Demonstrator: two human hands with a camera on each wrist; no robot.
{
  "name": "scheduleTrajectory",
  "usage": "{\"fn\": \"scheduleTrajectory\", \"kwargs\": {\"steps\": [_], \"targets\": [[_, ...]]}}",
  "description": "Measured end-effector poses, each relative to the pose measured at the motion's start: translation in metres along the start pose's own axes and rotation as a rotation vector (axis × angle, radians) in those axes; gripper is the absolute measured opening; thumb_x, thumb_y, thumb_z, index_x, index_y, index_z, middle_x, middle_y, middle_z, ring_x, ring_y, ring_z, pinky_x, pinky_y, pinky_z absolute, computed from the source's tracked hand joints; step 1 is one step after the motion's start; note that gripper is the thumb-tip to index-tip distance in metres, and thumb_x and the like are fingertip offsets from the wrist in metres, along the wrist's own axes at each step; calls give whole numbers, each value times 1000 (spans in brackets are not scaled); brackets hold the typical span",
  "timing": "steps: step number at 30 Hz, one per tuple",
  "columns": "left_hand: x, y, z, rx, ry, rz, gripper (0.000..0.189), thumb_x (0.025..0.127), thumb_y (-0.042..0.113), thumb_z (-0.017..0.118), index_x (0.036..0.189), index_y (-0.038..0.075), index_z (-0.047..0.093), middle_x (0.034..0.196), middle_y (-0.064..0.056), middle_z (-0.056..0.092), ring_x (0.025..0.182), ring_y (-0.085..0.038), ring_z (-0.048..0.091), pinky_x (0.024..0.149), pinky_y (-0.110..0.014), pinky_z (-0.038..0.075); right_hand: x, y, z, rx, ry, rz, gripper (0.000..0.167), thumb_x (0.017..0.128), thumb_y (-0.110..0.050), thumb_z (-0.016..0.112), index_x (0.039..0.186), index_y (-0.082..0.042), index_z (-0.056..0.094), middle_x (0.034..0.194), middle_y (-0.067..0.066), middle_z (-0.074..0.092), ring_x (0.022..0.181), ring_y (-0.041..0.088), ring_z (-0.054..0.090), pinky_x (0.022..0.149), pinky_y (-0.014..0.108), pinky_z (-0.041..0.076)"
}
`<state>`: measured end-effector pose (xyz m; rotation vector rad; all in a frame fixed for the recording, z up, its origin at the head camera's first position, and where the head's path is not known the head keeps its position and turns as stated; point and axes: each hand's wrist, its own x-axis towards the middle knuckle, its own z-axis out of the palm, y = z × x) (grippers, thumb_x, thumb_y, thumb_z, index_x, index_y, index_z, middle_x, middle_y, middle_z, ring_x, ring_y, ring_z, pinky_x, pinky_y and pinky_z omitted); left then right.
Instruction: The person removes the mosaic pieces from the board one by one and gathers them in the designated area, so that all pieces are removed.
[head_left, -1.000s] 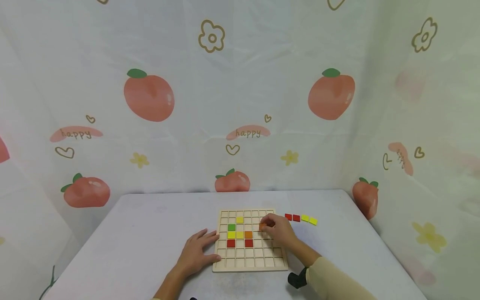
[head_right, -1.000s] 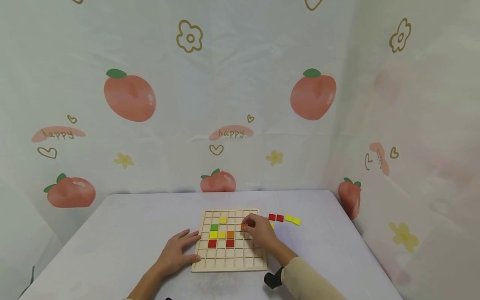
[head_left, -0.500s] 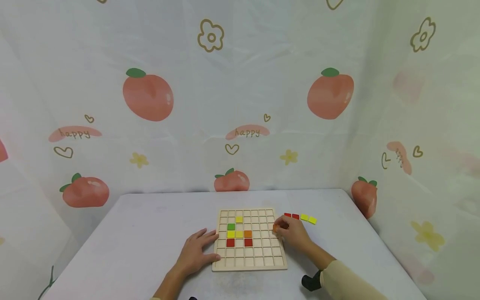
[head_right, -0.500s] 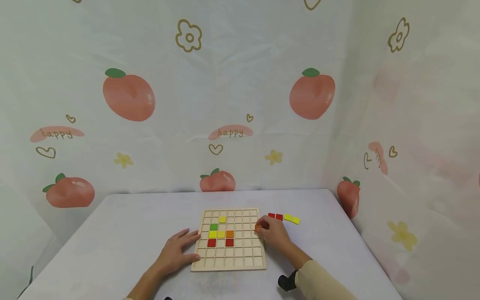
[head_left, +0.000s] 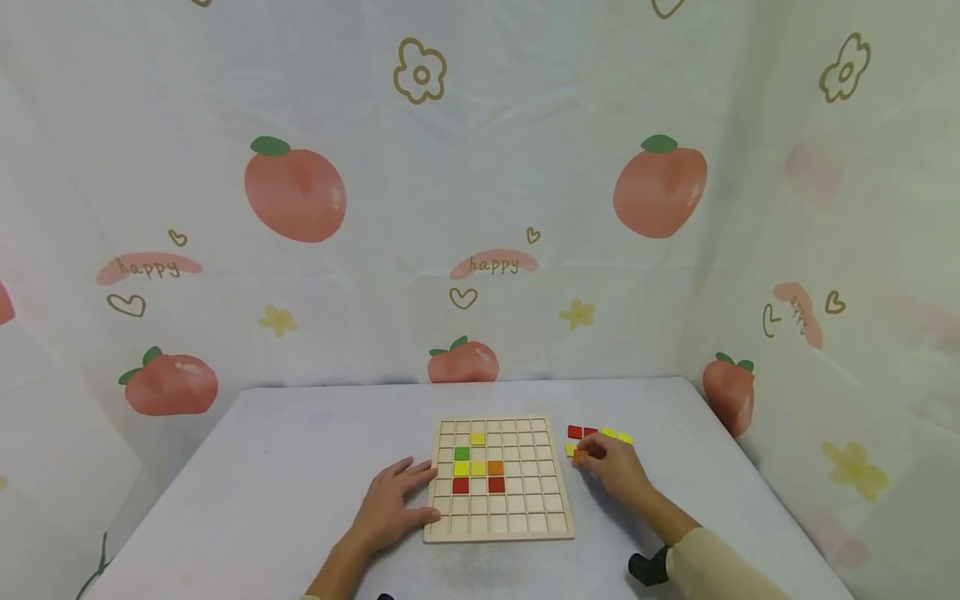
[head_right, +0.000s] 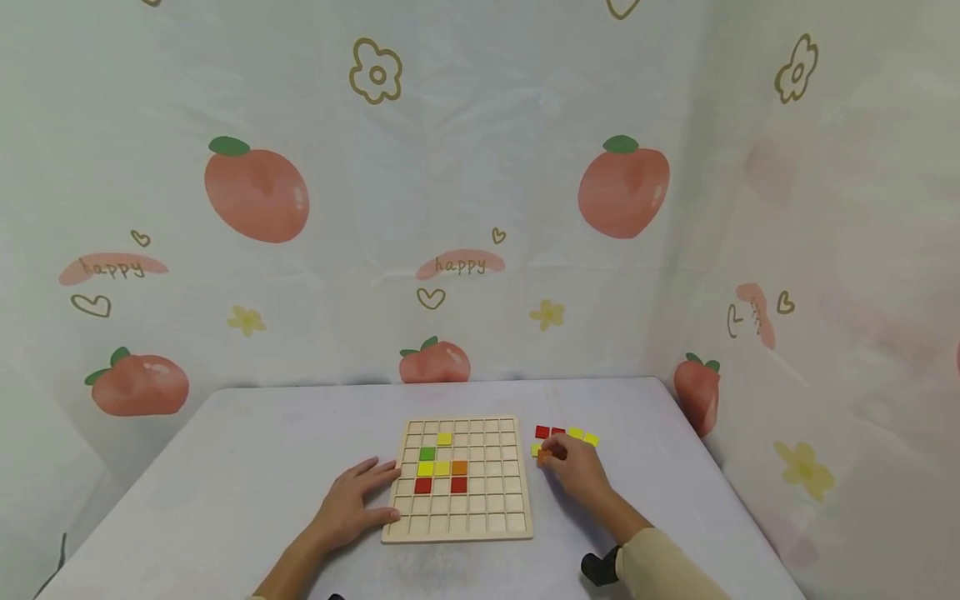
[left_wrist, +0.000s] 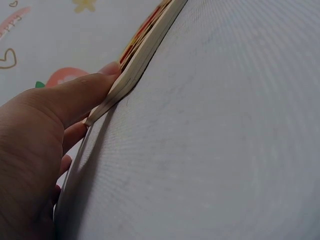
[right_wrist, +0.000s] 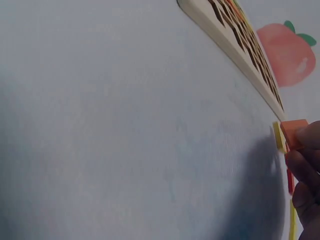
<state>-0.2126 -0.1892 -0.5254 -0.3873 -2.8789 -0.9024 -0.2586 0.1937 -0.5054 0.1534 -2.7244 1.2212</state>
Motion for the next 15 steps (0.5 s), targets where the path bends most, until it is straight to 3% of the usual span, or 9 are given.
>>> {"fn": "scheduleTrajectory", "kwargs": {"steps": [10,15], "targets": [[0,-2,0,1,5,8,74,70,59,76,132,20,63,139,7,55,136,-32,35,105,-62,28,5,16,-7,-74,19,-26,12,83,-4,74,92,-10,69,88,-2,67,83,17,61,77,39,53],[0,-1,0,-1,7,28,73,71,58,76,131,19,64,138,6,55,136,-32,36,105,-61,28,9,20,-8,-84,25,-42,12,83,-3,74,90,-10,69,86,-2,66,81,17,60,76,38,52]]}}
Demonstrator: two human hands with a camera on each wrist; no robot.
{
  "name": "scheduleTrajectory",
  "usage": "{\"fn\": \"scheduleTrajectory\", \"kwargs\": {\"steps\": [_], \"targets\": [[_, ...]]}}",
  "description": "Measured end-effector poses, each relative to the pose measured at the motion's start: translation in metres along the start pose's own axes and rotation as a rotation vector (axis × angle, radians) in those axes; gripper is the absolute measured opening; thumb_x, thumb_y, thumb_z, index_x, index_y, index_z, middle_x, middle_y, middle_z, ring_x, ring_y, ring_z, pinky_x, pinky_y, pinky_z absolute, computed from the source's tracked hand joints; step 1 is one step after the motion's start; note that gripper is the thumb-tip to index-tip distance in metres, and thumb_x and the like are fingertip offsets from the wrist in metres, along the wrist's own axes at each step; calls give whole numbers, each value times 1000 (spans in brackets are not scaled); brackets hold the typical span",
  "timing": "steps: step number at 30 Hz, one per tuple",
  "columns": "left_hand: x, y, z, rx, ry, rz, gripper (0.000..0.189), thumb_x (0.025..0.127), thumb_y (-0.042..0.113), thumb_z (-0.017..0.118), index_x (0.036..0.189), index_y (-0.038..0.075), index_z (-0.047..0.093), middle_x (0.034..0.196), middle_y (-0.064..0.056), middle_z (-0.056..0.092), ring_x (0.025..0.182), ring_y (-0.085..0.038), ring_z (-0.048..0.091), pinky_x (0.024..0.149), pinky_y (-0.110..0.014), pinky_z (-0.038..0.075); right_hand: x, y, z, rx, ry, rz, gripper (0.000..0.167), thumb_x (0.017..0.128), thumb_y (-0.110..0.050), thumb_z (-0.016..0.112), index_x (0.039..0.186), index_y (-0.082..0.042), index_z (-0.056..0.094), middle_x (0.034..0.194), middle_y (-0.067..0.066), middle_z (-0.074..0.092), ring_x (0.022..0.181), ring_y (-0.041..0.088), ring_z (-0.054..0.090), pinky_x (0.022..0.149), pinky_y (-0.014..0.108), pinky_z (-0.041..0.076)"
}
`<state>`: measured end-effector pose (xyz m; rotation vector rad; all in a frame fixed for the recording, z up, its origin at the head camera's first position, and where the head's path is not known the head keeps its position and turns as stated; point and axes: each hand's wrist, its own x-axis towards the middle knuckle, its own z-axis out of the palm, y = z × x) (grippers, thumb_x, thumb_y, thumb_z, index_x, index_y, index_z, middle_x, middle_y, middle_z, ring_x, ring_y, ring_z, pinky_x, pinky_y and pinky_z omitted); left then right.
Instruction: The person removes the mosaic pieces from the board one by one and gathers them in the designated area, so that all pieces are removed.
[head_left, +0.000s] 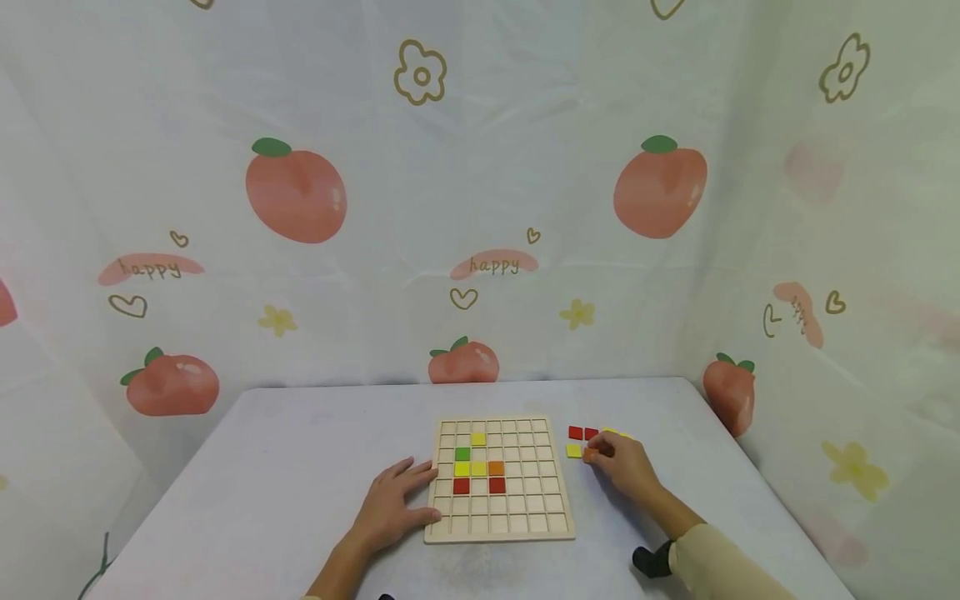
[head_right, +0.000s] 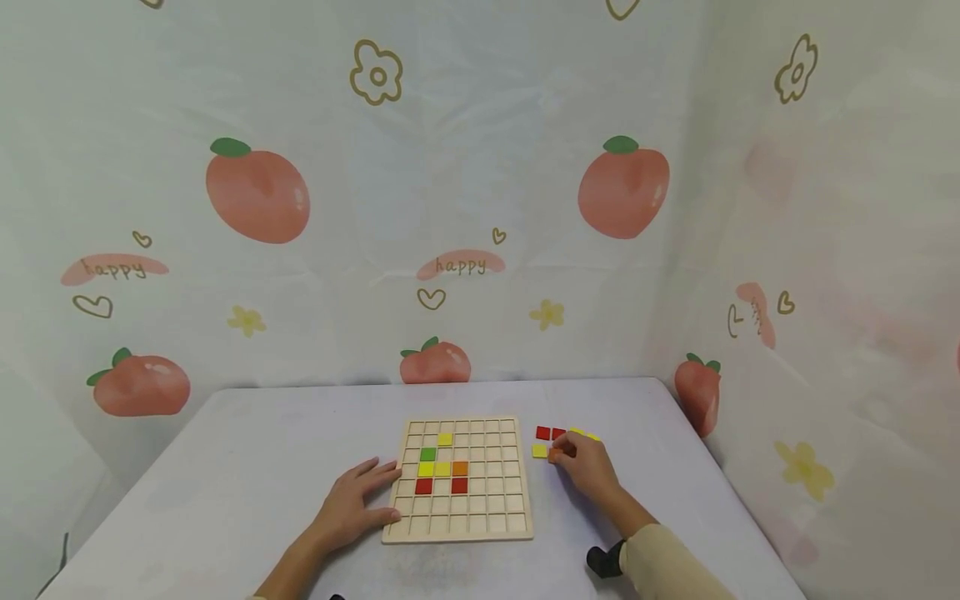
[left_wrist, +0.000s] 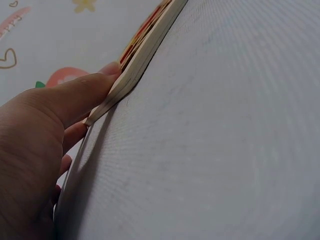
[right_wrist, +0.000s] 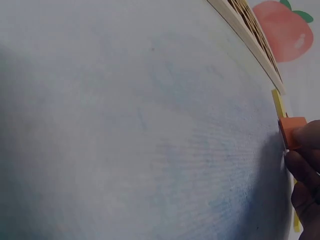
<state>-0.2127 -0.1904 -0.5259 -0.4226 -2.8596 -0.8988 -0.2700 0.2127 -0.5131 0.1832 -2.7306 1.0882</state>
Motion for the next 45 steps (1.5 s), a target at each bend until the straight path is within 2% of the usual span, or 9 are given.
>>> {"fn": "scheduleTrajectory", "kwargs": {"steps": [7,12,18,23,26,30,35,45], "targets": [[0,1,-1,5,5,8,72,71,56,77,131,18,63,138,6,56,136,-32,36,106,-61,27,8,3,-3,-27,-2,35,11,82,-3,74,88,-11,68,82,-1,60,76,18,53,67,30,48],[0,2,-1,6,3,5,72,72,55,77,132,18,63,138,6,55,136,-32,36,105,-61,28,15,3,-6,-35,10,28,10,82,-3,73,88,-7,67,82,1,58,73,18,52,60,28,46],[0,3,-1,4,0,-9,72,71,55,77,132,19,63,138,6,55,136,-32,36,105,-61,28,25,-2,-5,2,7,27,10,81,-1,72,89,-6,67,81,2,59,71,18,53,59,28,48],[0,2,0,11,-7,-27,72,71,56,77,132,19,63,139,7,55,136,-32,35,105,-62,27,32,-12,0,-11,-14,35,9,83,-4,72,91,-6,68,82,2,58,74,18,52,62,29,49],[0,2,0,13,-15,-32,73,71,57,77,132,19,63,139,6,55,136,-32,35,105,-62,27,35,-18,5,-7,-22,42,8,84,-4,71,91,-6,68,81,2,58,69,17,53,58,28,49],[0,2,0,10,-17,-26,73,72,57,77,133,19,63,139,5,55,136,-33,36,105,-63,27,39,-25,13,-7,-10,-9,9,82,-2,72,88,-6,67,78,1,56,66,15,52,57,29,47],[0,3,-1,12,-13,-15,72,72,56,77,132,18,63,139,5,55,136,-34,36,105,-63,28,42,-34,21,-5,-5,-102,10,81,-1,74,87,-6,68,76,-1,57,72,16,52,65,32,45],[0,2,0,18,-20,-30,73,72,58,76,133,20,63,139,6,54,136,-33,36,105,-63,27,38,-50,35,40,-53,-142,8,83,-3,74,88,-7,68,78,-3,58,71,15,52,61,31,45]]}}
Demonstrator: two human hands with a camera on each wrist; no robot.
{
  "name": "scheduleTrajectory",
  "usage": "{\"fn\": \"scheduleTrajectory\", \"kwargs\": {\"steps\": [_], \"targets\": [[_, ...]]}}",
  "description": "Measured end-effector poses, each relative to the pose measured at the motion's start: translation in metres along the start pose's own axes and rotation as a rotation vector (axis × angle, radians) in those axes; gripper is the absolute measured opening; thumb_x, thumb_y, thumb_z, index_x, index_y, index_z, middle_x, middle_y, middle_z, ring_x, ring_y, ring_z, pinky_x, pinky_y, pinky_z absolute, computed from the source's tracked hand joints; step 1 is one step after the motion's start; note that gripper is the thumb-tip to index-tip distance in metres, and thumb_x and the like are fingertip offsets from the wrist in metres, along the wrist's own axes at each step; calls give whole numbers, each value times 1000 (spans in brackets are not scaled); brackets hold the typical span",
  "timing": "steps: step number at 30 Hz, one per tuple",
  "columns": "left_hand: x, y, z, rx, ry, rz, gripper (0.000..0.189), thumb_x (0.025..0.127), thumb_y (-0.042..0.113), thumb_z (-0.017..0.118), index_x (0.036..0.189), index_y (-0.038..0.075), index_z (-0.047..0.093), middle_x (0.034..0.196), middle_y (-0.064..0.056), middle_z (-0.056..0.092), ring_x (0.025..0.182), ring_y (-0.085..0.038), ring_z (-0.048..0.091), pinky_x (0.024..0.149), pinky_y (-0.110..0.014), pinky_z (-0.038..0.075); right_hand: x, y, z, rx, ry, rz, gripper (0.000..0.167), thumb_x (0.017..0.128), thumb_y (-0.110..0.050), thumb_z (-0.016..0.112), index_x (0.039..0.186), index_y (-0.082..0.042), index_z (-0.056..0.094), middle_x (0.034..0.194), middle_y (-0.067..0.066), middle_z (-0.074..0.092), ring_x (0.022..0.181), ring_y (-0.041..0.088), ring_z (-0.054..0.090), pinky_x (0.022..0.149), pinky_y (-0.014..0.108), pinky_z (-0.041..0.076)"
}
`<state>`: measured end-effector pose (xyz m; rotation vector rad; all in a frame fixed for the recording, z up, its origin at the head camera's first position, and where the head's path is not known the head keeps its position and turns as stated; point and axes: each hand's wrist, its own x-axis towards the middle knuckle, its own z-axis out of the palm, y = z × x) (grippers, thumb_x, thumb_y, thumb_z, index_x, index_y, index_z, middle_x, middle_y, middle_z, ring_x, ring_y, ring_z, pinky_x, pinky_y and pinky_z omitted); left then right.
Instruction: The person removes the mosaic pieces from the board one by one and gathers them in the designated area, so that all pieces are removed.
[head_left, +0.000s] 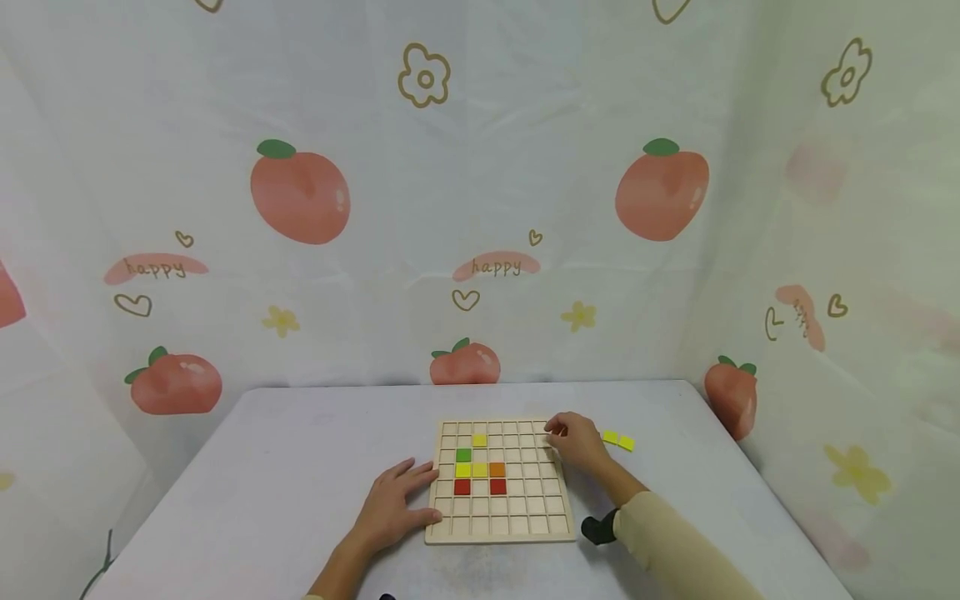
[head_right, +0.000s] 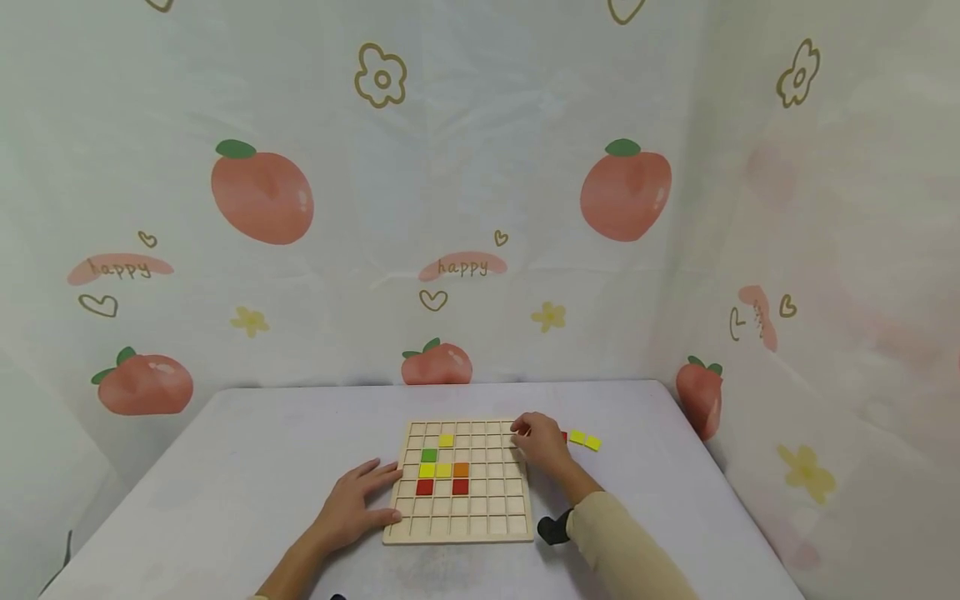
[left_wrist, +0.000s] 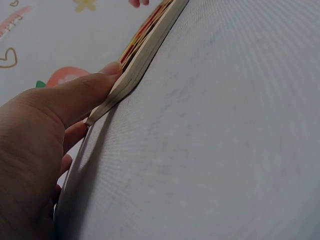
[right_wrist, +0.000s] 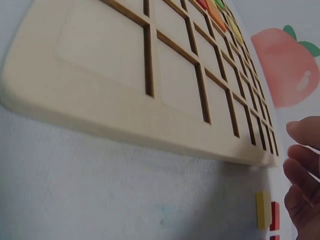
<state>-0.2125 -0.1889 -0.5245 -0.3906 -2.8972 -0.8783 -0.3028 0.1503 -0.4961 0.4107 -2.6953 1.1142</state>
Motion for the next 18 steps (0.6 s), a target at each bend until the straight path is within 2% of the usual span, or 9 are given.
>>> {"fn": "scheduleTrajectory", "kwargs": {"steps": [6,14,18], "targets": [[0,-1,-1,-1,1,1,72,72,57,76,132,20,63,139,6,54,136,-33,36,105,-62,27,2,-8,7,44,-56,17,8,84,-5,73,90,-8,68,80,-3,58,73,14,52,63,29,46],[0,0,-2,-5,4,9,73,72,58,76,133,20,63,139,6,55,137,-32,35,105,-61,28,-3,-22,20,75,-105,-96,8,85,-4,72,92,-5,70,82,-3,59,72,13,52,61,26,47],[0,-1,-1,-5,0,0,73,72,58,76,133,21,62,139,7,54,137,-32,35,106,-61,27,-4,-29,30,61,-156,-103,8,86,-9,73,94,-8,71,82,-6,57,72,11,51,61,24,46]]}}
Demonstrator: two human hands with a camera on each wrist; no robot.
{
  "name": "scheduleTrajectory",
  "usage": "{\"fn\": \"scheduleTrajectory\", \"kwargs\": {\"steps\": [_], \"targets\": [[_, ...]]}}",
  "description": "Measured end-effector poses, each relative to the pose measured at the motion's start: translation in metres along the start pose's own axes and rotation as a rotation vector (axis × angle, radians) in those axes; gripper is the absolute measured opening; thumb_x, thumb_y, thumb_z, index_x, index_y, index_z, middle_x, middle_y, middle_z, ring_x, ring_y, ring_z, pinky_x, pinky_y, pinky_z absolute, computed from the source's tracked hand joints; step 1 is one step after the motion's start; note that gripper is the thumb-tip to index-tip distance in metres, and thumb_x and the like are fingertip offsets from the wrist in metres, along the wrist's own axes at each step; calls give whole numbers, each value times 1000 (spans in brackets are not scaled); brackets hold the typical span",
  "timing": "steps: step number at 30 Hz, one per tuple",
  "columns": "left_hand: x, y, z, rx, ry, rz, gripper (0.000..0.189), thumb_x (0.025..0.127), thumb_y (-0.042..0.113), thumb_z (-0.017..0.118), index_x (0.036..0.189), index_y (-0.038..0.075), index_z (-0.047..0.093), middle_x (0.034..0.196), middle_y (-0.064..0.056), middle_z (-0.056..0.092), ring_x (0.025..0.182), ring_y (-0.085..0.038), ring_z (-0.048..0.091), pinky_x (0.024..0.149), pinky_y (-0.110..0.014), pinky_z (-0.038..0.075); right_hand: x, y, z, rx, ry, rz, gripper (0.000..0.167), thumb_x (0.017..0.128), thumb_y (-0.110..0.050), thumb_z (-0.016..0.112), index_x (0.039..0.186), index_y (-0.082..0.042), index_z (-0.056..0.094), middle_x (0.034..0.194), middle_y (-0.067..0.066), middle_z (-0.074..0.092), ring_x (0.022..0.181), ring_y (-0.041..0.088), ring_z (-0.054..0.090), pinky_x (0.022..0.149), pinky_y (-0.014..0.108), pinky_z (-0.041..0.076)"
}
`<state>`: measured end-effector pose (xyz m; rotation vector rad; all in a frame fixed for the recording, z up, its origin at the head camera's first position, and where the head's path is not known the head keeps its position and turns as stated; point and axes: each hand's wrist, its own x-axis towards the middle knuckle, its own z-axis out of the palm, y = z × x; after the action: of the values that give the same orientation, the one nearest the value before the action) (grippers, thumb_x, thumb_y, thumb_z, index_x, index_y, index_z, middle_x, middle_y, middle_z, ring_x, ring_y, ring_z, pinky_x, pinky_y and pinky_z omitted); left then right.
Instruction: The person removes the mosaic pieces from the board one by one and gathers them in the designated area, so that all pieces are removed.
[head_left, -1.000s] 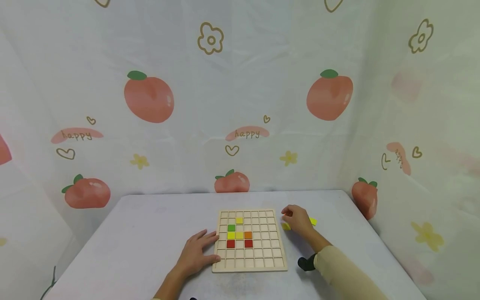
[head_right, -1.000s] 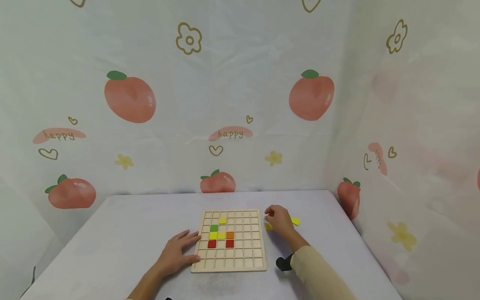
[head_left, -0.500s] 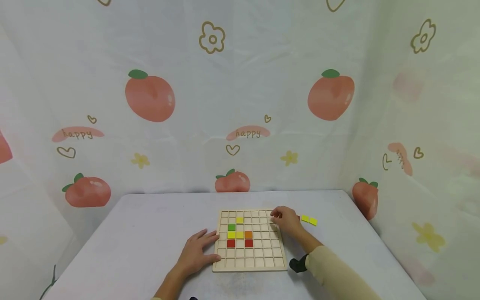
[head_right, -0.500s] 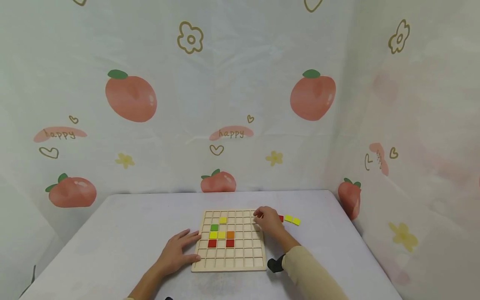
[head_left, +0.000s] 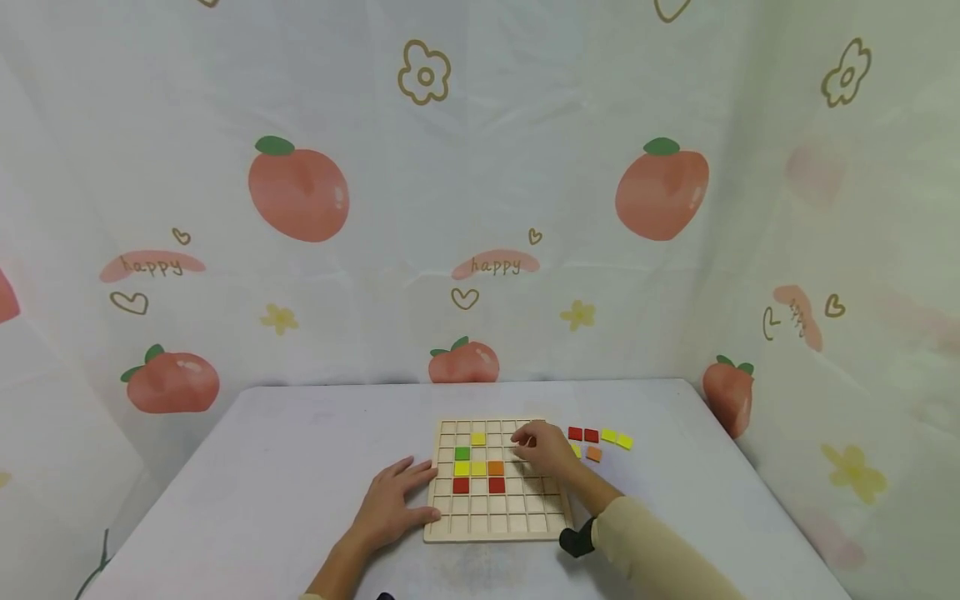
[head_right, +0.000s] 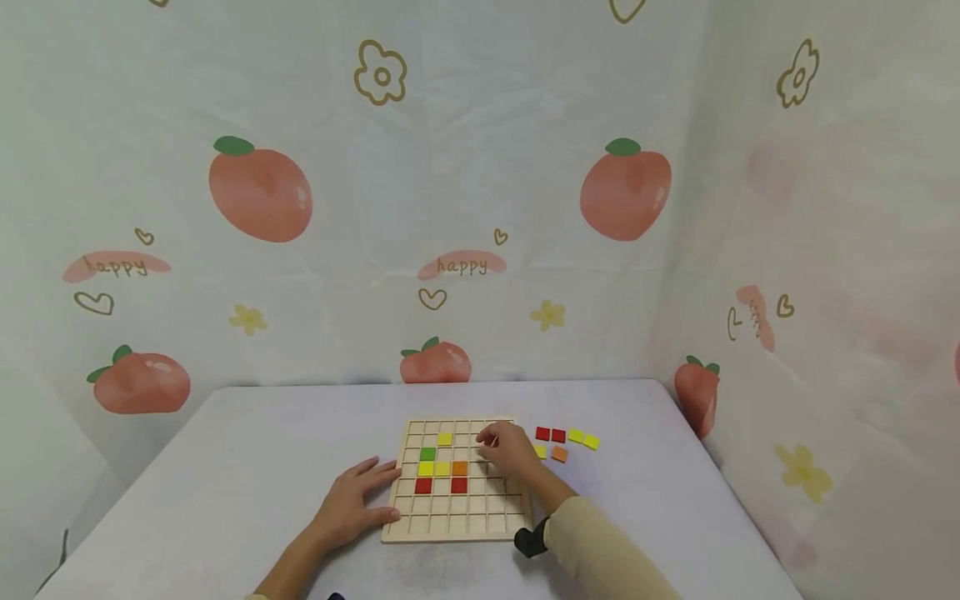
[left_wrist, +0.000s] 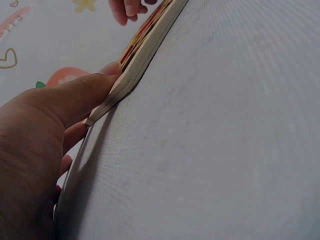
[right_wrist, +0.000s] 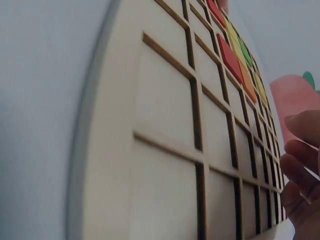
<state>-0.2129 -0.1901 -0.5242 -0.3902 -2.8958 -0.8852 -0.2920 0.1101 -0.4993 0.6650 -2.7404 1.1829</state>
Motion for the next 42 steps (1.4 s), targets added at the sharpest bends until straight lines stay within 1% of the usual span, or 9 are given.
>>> {"fn": "scheduleTrajectory", "kwargs": {"steps": [6,11,13,17,20,26,32,36,42], "targets": [[1,-2,1,-1,-1,-6,73,72,58,76,133,22,62,140,7,54,137,-32,34,106,-61,27,2,-11,12,39,-66,4,8,87,-13,73,94,-9,71,85,-5,58,75,13,52,64,26,47],[1,-3,2,-4,1,1,74,71,58,76,133,21,62,140,7,54,137,-32,35,106,-62,27,0,-17,17,24,-128,10,10,85,-17,75,93,-11,73,85,-7,57,73,11,51,63,25,46],[1,-3,2,-6,1,0,74,71,58,76,133,21,62,140,8,54,137,-32,35,106,-61,27,-1,-19,19,8,-130,-2,10,84,-18,77,92,-12,72,84,-7,56,71,11,50,61,25,46],[2,-3,2,-2,1,-5,74,71,59,76,134,22,62,140,8,53,137,-31,34,106,-61,27,-3,-19,21,-45,-109,-19,8,82,-17,78,85,-15,71,82,-6,53,71,10,48,61,26,44],[2,-2,2,3,-3,-8,74,72,58,76,134,22,61,140,7,53,137,-32,34,106,-62,27,-3,-20,24,-82,-100,-11,8,82,-17,78,82,-16,70,82,-7,52,72,11,48,62,26,43],[1,-1,1,-4,-1,-2,73,72,56,77,133,20,62,140,6,54,137,-32,34,106,-62,27,-4,-22,25,-99,-97,8,9,82,-17,77,84,-14,69,82,-7,50,73,12,48,63,27,44],[1,-1,2,-5,1,0,73,72,56,77,133,20,62,140,7,54,137,-32,35,106,-61,26,-4,-23,25,-104,-119,45,13,81,-18,79,84,-14,67,83,-6,49,74,13,48,64,27,44],[1,-1,2,-2,-2,-6,73,72,56,77,133,20,62,140,7,54,137,-32,35,106,-62,26,-3,-23,23,-72,-135,62,14,82,-19,79,85,-15,66,84,-5,50,76,13,49,66,28,45],[1,-1,2,4,-1,-3,73,72,57,76,133,20,62,140,6,54,137,-32,35,106,-62,26,-5,-23,19,50,-137,87,16,82,-19,78,85,-17,63,81,-6,55,75,15,51,64,29,45]]}}
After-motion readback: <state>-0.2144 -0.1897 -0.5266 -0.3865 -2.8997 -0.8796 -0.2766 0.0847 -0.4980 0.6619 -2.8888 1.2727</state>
